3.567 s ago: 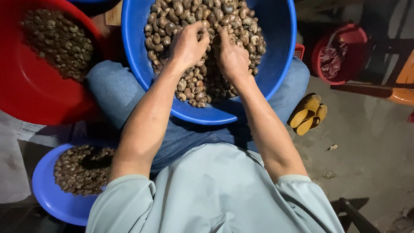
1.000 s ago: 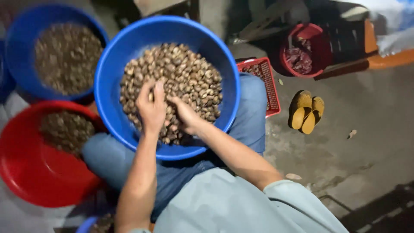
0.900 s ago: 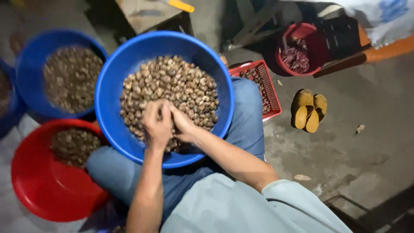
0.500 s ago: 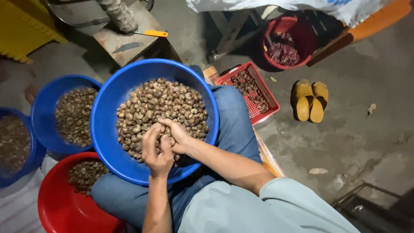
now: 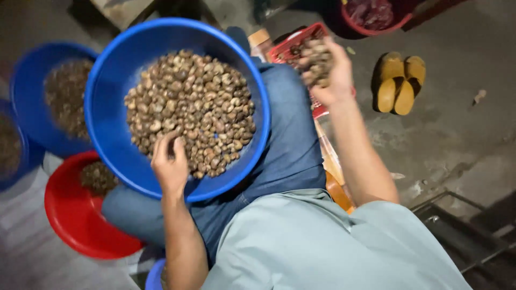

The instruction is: Manually sorting nuts by sifting through a large bowl and transferring selected items to separate containers.

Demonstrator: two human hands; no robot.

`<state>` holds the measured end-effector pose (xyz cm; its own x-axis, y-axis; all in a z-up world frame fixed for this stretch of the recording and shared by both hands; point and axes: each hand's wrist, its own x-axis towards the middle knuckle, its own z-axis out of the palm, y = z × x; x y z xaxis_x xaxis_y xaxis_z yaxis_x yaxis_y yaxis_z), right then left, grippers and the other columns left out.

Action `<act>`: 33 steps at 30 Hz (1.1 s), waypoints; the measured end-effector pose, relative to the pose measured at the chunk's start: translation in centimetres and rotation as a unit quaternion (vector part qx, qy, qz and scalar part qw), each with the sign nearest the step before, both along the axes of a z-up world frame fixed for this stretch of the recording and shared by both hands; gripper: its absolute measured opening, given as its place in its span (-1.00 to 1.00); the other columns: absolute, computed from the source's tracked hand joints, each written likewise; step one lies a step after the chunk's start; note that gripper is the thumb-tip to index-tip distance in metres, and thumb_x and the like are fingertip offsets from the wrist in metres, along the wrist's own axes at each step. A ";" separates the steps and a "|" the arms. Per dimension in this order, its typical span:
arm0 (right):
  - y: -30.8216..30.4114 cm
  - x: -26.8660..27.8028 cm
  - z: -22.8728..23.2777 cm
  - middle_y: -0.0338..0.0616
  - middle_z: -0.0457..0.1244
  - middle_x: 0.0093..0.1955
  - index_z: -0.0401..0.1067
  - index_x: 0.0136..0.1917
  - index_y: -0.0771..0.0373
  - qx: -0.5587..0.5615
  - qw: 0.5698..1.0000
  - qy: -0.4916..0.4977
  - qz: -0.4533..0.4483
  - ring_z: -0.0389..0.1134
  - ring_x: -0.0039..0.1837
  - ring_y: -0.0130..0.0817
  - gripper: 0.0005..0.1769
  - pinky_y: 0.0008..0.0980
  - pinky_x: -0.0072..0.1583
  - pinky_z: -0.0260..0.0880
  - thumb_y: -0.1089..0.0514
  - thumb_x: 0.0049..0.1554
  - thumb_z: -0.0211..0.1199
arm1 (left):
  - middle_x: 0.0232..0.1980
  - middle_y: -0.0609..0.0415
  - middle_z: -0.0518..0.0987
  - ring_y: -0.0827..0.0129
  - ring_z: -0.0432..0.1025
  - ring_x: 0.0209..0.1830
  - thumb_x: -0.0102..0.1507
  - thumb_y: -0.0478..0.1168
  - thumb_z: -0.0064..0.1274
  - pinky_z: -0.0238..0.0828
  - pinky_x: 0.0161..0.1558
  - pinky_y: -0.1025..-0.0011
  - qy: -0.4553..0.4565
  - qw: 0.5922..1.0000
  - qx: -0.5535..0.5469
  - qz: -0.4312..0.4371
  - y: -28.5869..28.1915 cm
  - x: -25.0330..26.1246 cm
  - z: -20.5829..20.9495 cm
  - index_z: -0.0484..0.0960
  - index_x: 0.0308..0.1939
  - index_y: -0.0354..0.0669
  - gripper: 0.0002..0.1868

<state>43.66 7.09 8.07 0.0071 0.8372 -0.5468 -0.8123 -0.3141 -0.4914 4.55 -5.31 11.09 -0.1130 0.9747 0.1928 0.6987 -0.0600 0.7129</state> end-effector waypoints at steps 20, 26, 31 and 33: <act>-2.2 13.5 -24.4 0.09 -0.11 0.46 -0.08 0.52 0.01 -0.174 0.965 -0.194 -0.041 0.29 0.39 0.29 -0.18 0.45 0.29 0.45 -0.09 0.25 0.40 | -0.06 -0.05 0.61 0.01 0.58 -0.08 0.47 -0.27 -0.05 0.59 -0.17 0.06 0.070 0.990 -0.108 -0.057 -0.6 -2.0 -3.4 0.61 0.10 -0.18 -0.82; -3.9 2.9 -9.4 -0.12 0.32 0.23 0.34 0.27 0.10 0.015 0.890 -0.451 0.065 0.40 0.24 -0.30 -0.69 -0.15 0.28 0.51 -0.04 0.34 0.21 | -0.05 -0.13 0.63 -0.10 0.57 -0.09 0.43 -0.22 0.02 0.56 -0.19 -0.03 0.082 0.986 -0.127 -0.073 -1.2 -3.0 -5.2 0.62 0.07 -0.19 -0.81; -7.2 -6.5 2.0 0.10 0.38 0.15 0.42 0.29 0.28 0.262 0.724 -0.636 0.046 0.33 0.14 -0.28 -0.78 -0.34 0.15 0.46 0.22 0.40 0.15 | -0.09 -0.16 0.65 -0.14 0.58 -0.14 0.41 -0.15 0.01 0.52 -0.20 -0.09 0.081 0.981 -0.160 -0.073 -2.0 -3.5 -5.6 0.61 0.05 -0.19 -0.76; -9.6 -11.2 6.7 0.21 0.34 0.17 0.43 0.30 0.35 0.364 0.627 -0.680 0.112 0.37 0.25 0.03 -0.77 0.00 0.27 0.39 0.36 0.40 0.10 | -0.11 -0.07 0.66 0.00 0.59 -0.22 0.42 -0.13 -0.01 0.53 -0.19 0.06 0.052 0.980 -0.169 -0.086 -2.1 -4.1 -7.5 0.64 0.08 -0.18 -0.74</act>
